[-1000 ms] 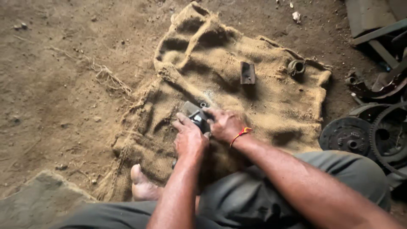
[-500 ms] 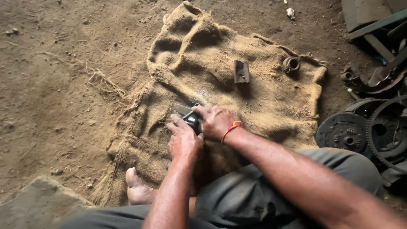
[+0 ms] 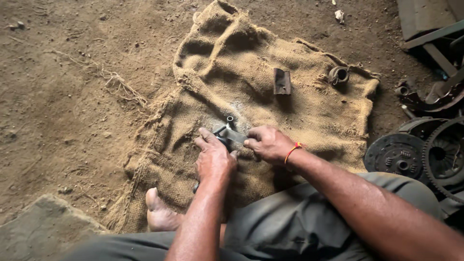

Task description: The person sits on the ground and uses a metal file to smooth the edges of a small metal part. The person repeatedly files different sides of the part, rotating it to access various surfaces.

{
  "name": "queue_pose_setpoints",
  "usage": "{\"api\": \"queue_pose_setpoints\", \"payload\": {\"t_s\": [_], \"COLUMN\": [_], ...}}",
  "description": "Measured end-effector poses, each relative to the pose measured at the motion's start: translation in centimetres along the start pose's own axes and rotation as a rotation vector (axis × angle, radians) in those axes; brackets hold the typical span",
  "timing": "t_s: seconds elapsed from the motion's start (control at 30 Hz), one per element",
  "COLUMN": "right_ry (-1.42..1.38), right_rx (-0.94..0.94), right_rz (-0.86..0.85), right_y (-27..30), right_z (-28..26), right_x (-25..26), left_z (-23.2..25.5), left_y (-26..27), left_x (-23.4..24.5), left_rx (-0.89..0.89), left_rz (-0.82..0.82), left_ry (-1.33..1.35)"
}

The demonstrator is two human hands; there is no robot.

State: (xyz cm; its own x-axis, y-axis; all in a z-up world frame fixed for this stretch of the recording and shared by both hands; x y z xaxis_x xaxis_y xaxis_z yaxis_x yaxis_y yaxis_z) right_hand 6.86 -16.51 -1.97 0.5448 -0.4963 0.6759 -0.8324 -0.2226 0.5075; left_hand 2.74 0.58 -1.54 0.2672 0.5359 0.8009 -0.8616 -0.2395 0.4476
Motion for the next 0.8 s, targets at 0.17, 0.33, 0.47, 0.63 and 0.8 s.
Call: {"api": "queue_pose_setpoints", "payload": {"t_s": [0.17,0.33,0.47,0.63,0.8], "right_ry": [0.181,0.44,0.265,0.119,0.29], "right_rx": [0.147,0.139,0.081,0.163,0.167], "right_rz": [0.129,0.263,0.244,0.239,0.308], "right_y": [0.0,0.2,-0.5,-0.9,-0.2], "right_z": [-1.4,-2.5,-0.6,1.4,-0.6], "right_x": [0.3,-0.8,-1.1,-0.4,-1.6], "left_z": [-0.3,0.1,0.0,0.1,-0.5], "left_y": [-0.2,-0.3,0.0,0.1,-0.5], "left_x": [-0.6,-0.5,-0.2,-0.2,-1.3], "left_rx": [-0.014,-0.004,-0.004,0.005,-0.02], "left_rz": [0.016,0.042,0.036,0.023,0.068], "left_ry": [0.011,0.033,0.034,0.016,-0.002]}}
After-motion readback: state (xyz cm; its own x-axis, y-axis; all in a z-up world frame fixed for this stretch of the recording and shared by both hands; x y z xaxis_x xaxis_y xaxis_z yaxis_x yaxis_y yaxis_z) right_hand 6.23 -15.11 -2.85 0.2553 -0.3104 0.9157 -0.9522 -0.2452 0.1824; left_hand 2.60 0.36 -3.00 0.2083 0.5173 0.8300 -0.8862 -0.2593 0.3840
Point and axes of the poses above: each hand's wrist, its own y-axis away from the middle knuckle, its own x-axis out of the back of the hand, z = x × y, the point moved 3 cm from there along -y, towards the middle knuckle, and after that the axes turned 3 degrees about z, right-handed, at the moved point
